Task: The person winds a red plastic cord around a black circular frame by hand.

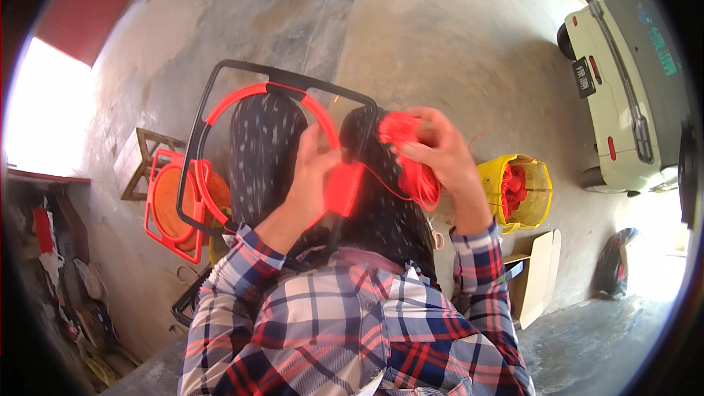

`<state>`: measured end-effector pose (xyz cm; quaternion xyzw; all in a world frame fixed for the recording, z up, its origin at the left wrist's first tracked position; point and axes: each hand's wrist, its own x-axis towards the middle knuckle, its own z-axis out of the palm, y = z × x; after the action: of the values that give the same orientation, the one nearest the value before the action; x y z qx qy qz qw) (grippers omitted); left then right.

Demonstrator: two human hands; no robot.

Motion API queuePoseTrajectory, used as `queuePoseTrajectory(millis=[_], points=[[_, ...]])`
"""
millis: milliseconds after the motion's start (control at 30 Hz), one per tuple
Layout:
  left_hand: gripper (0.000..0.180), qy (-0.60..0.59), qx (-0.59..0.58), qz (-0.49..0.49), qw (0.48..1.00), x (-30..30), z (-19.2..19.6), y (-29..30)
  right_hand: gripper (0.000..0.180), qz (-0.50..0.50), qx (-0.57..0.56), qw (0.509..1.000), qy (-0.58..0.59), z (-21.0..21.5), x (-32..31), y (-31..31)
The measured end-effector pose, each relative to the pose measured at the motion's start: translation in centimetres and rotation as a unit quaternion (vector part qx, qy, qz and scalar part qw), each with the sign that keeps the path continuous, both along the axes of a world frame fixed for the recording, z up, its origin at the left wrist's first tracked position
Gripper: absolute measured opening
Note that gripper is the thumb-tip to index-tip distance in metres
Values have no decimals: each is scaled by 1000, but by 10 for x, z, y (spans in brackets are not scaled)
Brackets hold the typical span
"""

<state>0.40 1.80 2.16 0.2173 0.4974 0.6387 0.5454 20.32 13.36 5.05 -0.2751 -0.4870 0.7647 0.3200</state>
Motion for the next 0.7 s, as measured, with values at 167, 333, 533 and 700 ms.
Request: queuePoseTrajectory(millis=[167, 333, 533, 700], points=[[87, 38, 136, -1, 990, 7, 4, 4, 29, 31, 457, 792, -403, 0, -69, 9], [79, -105, 135, -75, 982, 4, 5, 4, 25, -83, 512, 802, -296, -31, -75, 12], [42, -207, -2, -57, 977, -2, -13, -1, 30, -219, 400, 873, -172, -52, -14, 7], [40, -192, -22, -104, 976, -4, -20, 9, 40, -68, 409, 869, -270, -58, -25, -19]])
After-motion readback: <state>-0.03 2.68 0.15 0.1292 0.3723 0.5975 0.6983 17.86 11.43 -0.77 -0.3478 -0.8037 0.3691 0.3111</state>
